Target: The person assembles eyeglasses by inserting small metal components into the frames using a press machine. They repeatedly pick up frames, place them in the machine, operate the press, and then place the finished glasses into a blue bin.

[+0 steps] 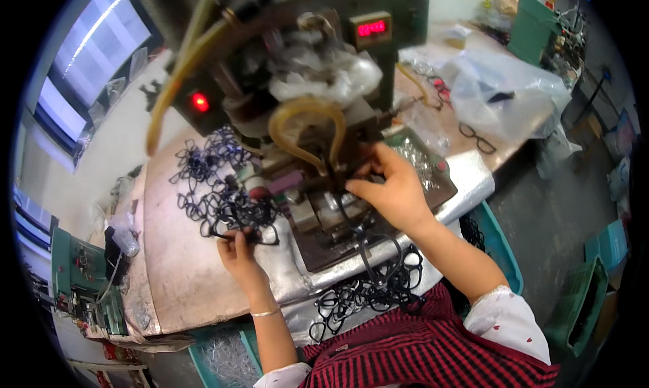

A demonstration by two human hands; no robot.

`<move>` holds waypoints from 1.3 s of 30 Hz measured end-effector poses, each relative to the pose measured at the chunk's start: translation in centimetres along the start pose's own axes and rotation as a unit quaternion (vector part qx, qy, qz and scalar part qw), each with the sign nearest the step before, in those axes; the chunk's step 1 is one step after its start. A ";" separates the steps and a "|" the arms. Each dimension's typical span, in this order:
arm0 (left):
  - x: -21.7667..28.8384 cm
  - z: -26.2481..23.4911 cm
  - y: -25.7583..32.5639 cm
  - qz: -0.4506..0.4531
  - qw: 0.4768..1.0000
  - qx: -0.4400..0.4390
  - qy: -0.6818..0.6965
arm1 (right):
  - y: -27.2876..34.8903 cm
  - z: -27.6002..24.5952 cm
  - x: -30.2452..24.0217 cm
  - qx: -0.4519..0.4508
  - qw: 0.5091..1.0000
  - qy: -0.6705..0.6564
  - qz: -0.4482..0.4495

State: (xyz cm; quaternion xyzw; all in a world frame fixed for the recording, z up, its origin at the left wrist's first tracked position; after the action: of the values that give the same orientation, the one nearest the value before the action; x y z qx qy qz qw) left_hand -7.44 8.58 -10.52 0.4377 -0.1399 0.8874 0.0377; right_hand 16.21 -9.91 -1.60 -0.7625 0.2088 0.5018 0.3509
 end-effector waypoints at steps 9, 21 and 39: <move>7.9 14.1 0.2 0.261 0.934 -0.242 -0.009 | 0.7 1.5 -1.0 -0.021 0.968 -0.231 0.095; 6.1 14.3 6.2 0.401 0.723 -0.520 -0.215 | 2.6 -6.1 9.2 0.142 0.828 0.539 -0.057; 2.9 14.0 7.6 0.389 0.738 -0.504 -0.225 | 0.5 -5.6 11.3 0.158 0.931 0.330 -0.010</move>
State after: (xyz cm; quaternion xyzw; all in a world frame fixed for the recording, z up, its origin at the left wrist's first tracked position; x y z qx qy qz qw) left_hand 0.01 -2.80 -1.78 0.4492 -0.7288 0.5006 -0.1283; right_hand 24.00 -14.03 -10.68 -0.8219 0.3815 0.1794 0.3831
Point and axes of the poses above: each hand's wrist, its own y-axis away from the middle knuckle, its own z-axis out of the palm, x = y × z, the point moved 2 cm from there along -y, towards the middle knuckle, and after that the axes turned 15 degrees about y, right-handed, at the moved point
